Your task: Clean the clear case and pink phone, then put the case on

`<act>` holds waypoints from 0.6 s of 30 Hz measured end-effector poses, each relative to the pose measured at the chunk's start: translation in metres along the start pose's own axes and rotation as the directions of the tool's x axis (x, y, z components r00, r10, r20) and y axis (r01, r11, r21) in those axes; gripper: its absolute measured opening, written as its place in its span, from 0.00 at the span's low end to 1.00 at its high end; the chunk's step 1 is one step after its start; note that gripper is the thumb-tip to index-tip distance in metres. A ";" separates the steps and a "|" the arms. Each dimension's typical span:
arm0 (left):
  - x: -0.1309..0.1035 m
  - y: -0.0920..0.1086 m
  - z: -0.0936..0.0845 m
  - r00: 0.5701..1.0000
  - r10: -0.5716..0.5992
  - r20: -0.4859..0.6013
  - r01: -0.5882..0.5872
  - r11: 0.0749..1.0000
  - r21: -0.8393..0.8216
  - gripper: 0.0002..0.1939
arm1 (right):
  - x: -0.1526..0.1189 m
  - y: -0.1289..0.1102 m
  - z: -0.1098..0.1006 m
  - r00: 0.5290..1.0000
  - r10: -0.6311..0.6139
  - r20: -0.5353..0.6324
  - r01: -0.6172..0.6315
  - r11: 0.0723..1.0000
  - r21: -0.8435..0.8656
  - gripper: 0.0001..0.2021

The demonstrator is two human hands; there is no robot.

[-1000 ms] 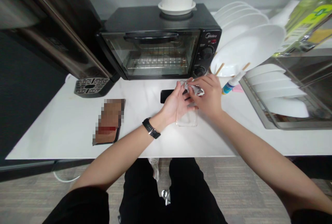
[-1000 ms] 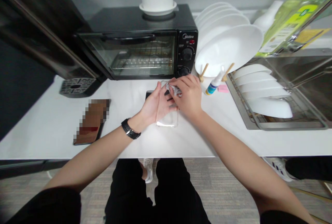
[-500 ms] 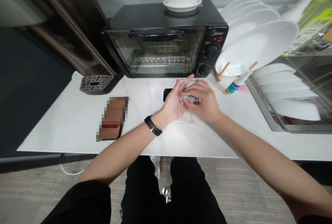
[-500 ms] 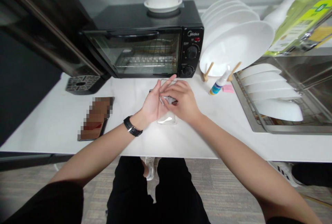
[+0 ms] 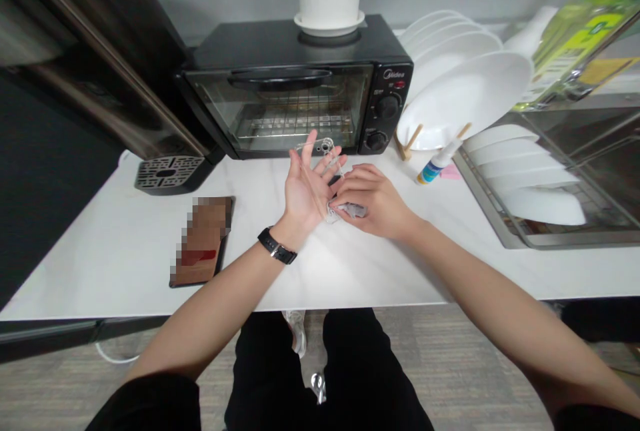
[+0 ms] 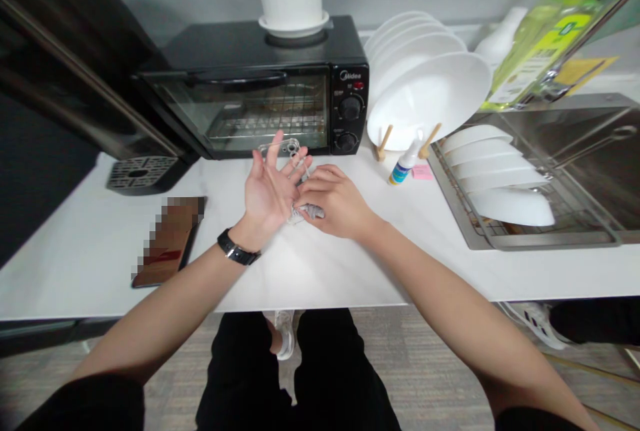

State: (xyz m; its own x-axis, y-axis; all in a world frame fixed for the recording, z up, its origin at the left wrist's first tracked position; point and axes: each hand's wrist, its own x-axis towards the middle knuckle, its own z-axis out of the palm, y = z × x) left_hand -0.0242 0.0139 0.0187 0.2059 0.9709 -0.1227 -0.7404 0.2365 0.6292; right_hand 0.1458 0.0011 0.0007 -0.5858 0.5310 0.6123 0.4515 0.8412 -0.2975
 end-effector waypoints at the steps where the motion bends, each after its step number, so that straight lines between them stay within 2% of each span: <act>1: 0.000 0.000 0.001 1.000 -0.013 -0.006 0.013 1.000 0.003 0.32 | -0.001 0.002 -0.001 1.000 0.013 -0.012 -0.014 0.999 -0.043 0.04; 4: -0.002 -0.001 0.002 0.999 -0.048 0.016 0.048 0.999 0.006 0.32 | -0.003 0.008 -0.003 0.996 0.052 -0.072 -0.062 0.987 -0.148 0.04; 8: -0.004 -0.006 0.003 0.985 -0.145 0.092 0.143 0.989 0.021 0.30 | -0.005 0.011 -0.003 0.979 0.104 -0.178 -0.140 0.968 -0.207 0.05; 13: -0.009 -0.022 0.005 0.936 -0.304 0.179 0.302 0.952 0.040 0.27 | -0.004 0.010 -0.005 0.921 0.177 -0.347 -0.270 0.932 -0.242 0.05; 18: -0.012 -0.034 0.005 0.888 -0.423 0.179 0.424 0.905 0.032 0.23 | -0.002 0.005 0.000 0.891 0.180 -0.417 -0.283 0.939 -0.198 0.04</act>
State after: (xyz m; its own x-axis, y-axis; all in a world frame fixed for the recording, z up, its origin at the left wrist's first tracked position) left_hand 0.0019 -0.0059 0.0024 0.6105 0.7555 -0.2378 -0.5622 0.6248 0.5417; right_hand 0.1496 0.0043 -0.0019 -0.1595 0.5820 0.7974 0.7224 0.6193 -0.3075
